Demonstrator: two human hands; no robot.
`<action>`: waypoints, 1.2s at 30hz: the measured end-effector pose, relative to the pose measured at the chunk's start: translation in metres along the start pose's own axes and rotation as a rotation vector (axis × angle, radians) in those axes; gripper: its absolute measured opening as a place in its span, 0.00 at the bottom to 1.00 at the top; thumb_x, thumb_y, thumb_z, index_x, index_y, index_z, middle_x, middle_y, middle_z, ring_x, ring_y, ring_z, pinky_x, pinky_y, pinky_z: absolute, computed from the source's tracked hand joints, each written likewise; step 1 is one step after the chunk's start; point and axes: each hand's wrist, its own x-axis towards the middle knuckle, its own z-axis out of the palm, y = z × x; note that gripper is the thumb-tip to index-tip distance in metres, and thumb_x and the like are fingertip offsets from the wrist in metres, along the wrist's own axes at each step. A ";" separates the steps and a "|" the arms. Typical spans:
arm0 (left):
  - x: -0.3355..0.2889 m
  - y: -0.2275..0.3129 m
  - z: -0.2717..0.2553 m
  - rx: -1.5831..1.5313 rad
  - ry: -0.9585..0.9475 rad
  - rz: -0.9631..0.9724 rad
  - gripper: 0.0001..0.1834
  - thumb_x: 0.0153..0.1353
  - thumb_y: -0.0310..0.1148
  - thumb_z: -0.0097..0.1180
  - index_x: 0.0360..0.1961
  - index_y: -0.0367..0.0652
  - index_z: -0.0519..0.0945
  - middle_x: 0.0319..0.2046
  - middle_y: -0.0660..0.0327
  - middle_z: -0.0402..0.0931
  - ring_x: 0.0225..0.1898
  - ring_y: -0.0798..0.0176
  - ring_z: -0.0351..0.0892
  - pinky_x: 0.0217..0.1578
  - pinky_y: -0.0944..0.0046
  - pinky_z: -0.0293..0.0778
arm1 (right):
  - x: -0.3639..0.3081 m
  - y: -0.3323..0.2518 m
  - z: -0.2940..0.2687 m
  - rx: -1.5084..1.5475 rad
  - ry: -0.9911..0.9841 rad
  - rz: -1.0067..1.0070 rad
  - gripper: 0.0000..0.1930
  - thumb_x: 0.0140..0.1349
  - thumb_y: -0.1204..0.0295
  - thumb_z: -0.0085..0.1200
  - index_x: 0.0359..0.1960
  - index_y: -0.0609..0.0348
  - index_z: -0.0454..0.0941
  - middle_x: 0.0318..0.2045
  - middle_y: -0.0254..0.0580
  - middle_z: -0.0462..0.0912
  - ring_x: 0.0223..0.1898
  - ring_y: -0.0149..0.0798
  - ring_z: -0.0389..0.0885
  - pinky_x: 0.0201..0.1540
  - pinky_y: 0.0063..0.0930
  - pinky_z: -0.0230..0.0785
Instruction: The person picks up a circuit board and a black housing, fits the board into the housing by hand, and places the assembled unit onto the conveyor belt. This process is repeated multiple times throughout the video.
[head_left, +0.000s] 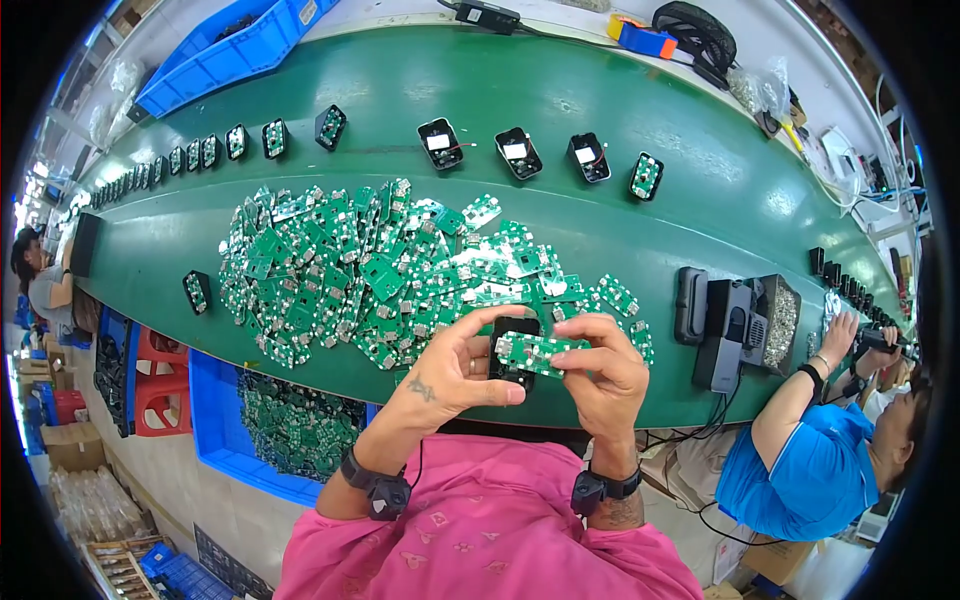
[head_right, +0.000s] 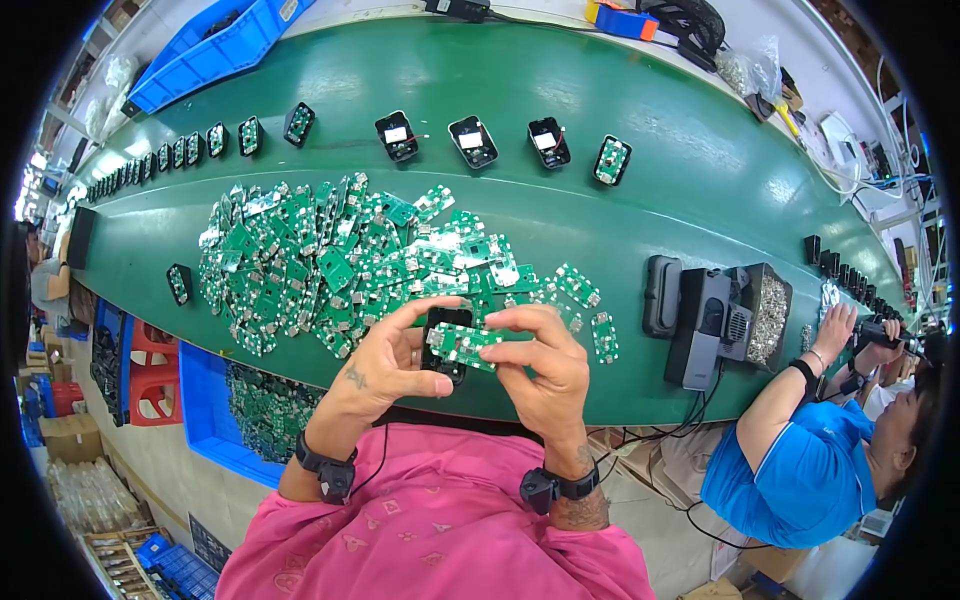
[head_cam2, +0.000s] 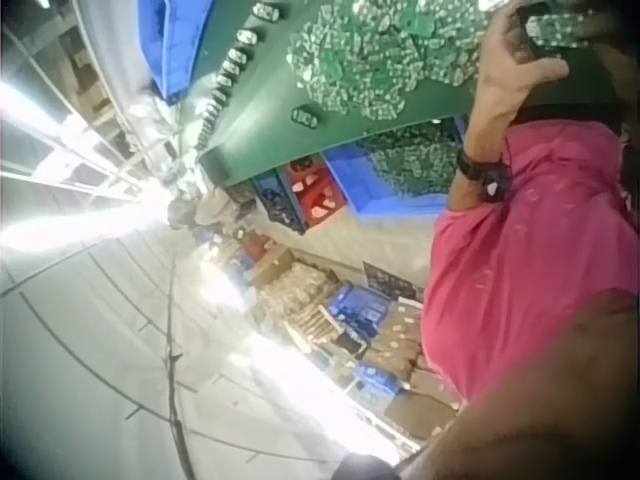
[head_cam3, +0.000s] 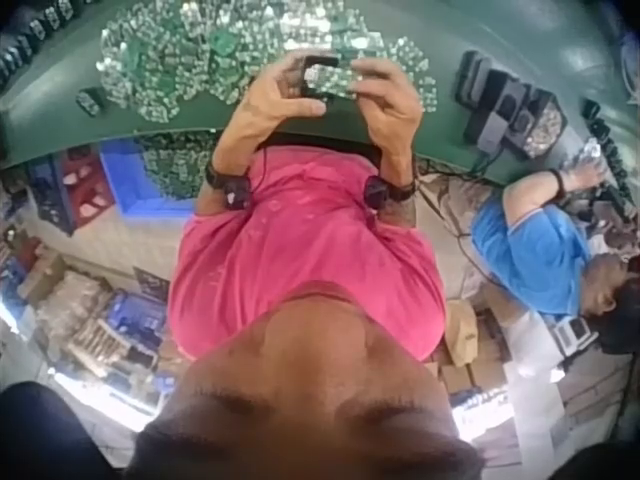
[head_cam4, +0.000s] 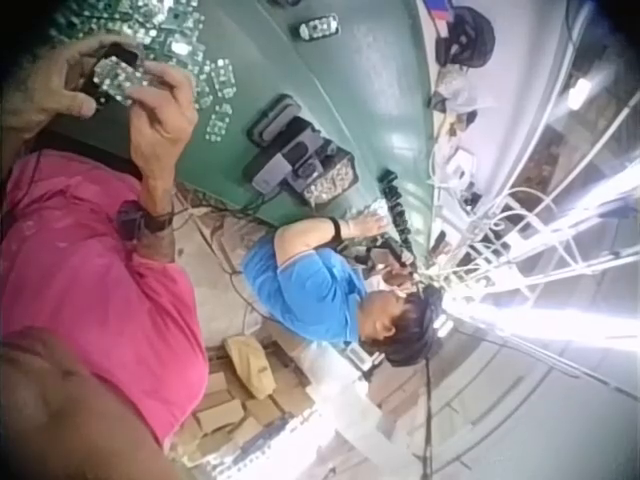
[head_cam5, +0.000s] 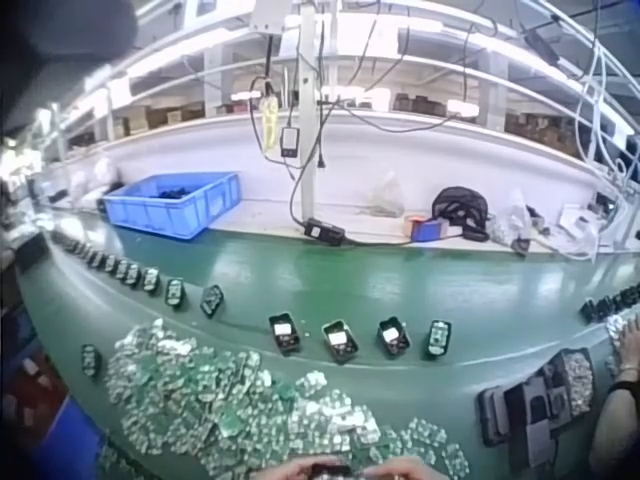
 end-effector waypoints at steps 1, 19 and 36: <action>0.000 0.001 0.000 0.002 0.002 0.001 0.46 0.43 0.23 0.75 0.66 0.42 0.66 0.51 0.58 0.75 0.49 0.67 0.79 0.43 0.67 0.79 | 0.000 0.001 -0.001 -0.007 -0.025 -0.020 0.14 0.43 0.91 0.58 0.30 0.60 0.84 0.43 0.47 0.84 0.45 0.44 0.80 0.48 0.36 0.73; -0.002 0.001 0.005 0.073 0.037 -0.022 0.31 0.64 0.24 0.56 0.68 0.38 0.64 0.48 0.51 0.78 0.35 0.60 0.86 0.35 0.66 0.86 | 0.014 -0.006 0.015 -0.157 -0.181 -0.130 0.10 0.50 0.80 0.65 0.35 0.56 0.85 0.50 0.42 0.82 0.53 0.48 0.75 0.57 0.43 0.67; -0.005 -0.007 0.027 0.425 0.310 0.294 0.30 0.61 0.16 0.55 0.65 0.39 0.70 0.48 0.56 0.79 0.40 0.72 0.81 0.36 0.70 0.82 | -0.004 -0.020 0.030 -0.351 0.183 0.106 0.03 0.61 0.77 0.61 0.33 0.63 0.80 0.38 0.45 0.80 0.42 0.37 0.76 0.45 0.30 0.69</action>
